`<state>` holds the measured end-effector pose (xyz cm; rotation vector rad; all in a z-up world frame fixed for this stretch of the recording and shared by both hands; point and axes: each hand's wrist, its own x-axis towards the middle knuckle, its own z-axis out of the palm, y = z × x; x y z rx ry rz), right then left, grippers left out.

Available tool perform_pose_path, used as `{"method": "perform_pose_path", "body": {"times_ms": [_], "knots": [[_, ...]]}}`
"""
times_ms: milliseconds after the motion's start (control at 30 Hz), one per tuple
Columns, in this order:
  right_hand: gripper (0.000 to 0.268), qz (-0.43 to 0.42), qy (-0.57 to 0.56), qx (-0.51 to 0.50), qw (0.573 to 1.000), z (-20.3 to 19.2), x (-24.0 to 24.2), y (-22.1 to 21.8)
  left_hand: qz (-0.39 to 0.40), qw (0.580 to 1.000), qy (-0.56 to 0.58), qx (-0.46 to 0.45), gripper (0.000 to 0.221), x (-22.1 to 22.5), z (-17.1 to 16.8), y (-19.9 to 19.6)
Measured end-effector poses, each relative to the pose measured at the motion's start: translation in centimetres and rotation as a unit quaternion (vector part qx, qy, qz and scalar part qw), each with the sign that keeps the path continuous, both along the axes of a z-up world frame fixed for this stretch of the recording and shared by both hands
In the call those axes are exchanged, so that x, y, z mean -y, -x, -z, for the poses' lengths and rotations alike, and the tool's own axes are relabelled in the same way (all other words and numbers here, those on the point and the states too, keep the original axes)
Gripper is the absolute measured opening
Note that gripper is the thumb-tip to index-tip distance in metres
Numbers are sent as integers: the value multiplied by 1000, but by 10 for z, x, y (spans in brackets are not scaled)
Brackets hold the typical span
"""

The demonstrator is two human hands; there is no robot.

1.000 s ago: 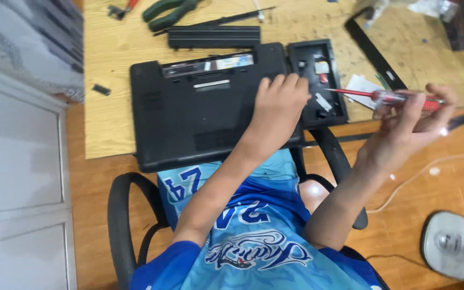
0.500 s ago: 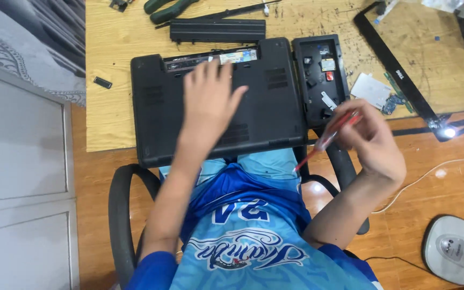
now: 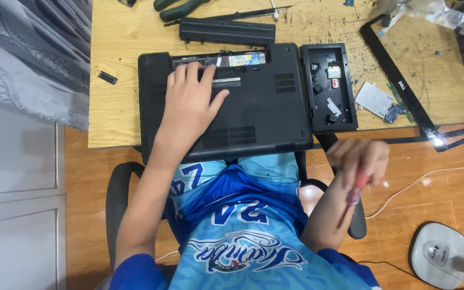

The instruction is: The recorder is disassembling a laptop to access and remove internal components like the SSD and RAM module.

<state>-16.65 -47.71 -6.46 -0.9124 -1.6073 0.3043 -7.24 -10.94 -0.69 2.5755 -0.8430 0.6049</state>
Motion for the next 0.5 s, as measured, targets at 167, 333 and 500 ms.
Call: {"method": "perform_pose_path", "body": {"times_ms": [167,333,500], "knots": [[27,297,-249,-212,897,29,-3,22,21,1000,-6,-2,54,-6,1,-10],[27,587,-324,-255,697,25,-58,19,1,1000,-3,17,50,-1,-6,-16],[28,775,-329,-145,519,4,-102,20,11,997,36,69,37,-4,-38,-13]]}}
